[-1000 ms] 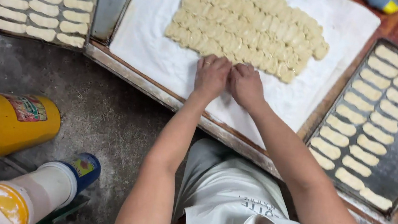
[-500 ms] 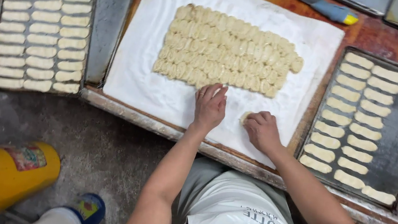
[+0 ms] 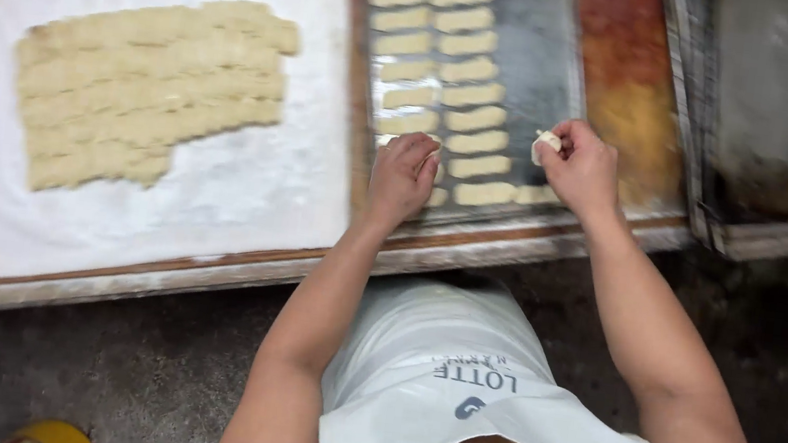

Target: The person is picking up small, pre-cut pieces of dough from a large sheet and arranging them in neat rows on a metal baking tray.

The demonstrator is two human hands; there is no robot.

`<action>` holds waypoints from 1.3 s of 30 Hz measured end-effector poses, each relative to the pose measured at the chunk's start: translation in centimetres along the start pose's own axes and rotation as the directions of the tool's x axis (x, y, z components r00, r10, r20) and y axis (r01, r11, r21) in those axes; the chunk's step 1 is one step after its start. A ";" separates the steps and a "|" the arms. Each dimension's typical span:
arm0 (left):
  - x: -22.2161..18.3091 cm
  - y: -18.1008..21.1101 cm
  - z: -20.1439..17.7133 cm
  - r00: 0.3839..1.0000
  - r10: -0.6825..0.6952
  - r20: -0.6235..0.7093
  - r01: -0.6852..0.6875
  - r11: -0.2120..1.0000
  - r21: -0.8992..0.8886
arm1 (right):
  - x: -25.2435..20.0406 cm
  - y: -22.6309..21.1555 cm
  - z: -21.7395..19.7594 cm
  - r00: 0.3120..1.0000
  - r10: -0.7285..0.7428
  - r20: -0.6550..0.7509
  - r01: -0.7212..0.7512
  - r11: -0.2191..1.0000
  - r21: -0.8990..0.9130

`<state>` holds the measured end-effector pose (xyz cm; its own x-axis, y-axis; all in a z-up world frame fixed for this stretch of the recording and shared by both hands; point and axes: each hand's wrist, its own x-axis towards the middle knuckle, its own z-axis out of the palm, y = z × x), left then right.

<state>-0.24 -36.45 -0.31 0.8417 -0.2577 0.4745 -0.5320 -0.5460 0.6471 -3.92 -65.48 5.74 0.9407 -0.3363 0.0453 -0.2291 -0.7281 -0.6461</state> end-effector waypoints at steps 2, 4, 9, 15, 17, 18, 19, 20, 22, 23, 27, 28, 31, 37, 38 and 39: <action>0.3 3.7 3.8 0.998 0.001 0.055 -0.002 1.000 0.014 | -0.1 4.5 -1.8 0.998 0.068 0.014 -0.069 0.997 0.035; 0.6 6.5 6.4 0.995 -0.019 0.098 0.014 0.999 0.051 | -0.5 5.4 -2.8 0.992 0.117 0.055 -0.121 0.990 0.076; 0.4 8.9 10.0 0.991 -0.035 0.132 0.001 0.967 0.254 | -0.8 3.3 -2.9 0.954 0.001 0.299 -0.003 1.000 0.008; 1.2 11.8 11.7 0.955 -0.043 0.293 -0.061 0.939 0.338 | 0.6 9.7 -1.7 0.844 -0.449 0.293 0.504 0.851 -0.147; 1.3 11.5 13.2 0.947 -0.058 0.317 -0.065 0.929 0.365 | 1.6 9.9 -1.0 0.790 -0.500 0.354 0.575 0.805 -0.146; 1.2 11.2 13.9 0.935 -0.072 0.347 -0.074 0.918 0.390 | 2.0 9.9 -0.4 0.734 -0.540 0.412 0.637 0.758 -0.140; 1.4 11.1 13.7 0.935 -0.075 0.346 -0.072 0.917 0.393 | 2.3 10.0 -0.1 0.732 -0.543 0.413 0.639 0.757 -0.137; 1.3 11.1 13.5 0.937 -0.065 0.343 -0.078 0.919 0.387 | 2.4 10.3 0.2 0.736 -0.529 0.423 0.635 0.756 -0.159; 1.2 11.0 13.2 0.937 -0.057 0.343 -0.083 0.921 0.380 | 2.3 10.4 0.2 0.740 -0.513 0.435 0.630 0.756 -0.180; 1.0 10.9 12.9 0.938 -0.032 0.345 -0.102 0.926 0.362 | 2.1 10.2 -0.1 0.737 -0.523 0.428 0.636 0.751 -0.179; 0.9 10.5 12.8 0.944 0.008 0.329 -0.127 0.931 0.343 | 1.7 10.2 -0.1 0.735 -0.536 0.415 0.639 0.753 -0.158; 0.9 10.2 13.1 0.942 0.005 0.334 -0.126 0.932 0.340 | 1.9 10.8 0.5 0.737 -0.531 0.418 0.635 0.756 -0.158; 1.4 9.3 14.1 0.952 0.034 0.305 -0.133 0.942 0.309 | 2.5 12.2 1.7 0.748 -0.556 0.363 0.639 0.751 -0.166; 1.5 9.3 13.8 0.975 0.063 0.213 -0.125 0.949 0.289 | 1.3 12.2 2.0 0.764 -0.604 0.226 0.642 0.744 -0.183; 1.3 9.0 14.2 0.981 0.053 0.187 -0.111 0.943 0.313 | 1.3 12.4 2.3 0.761 -0.621 0.188 0.649 0.732 -0.207; 1.0 8.6 14.5 0.986 0.044 0.161 -0.096 0.936 0.338 | 1.2 12.6 2.5 0.755 -0.638 0.149 0.654 0.720 -0.230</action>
<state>-2.62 -53.01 -2.91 0.8215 -0.4060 0.4004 -0.5482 -0.7555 0.3587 -5.06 -73.57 -4.24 0.8939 0.2999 0.3331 0.3930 -0.8819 -0.2606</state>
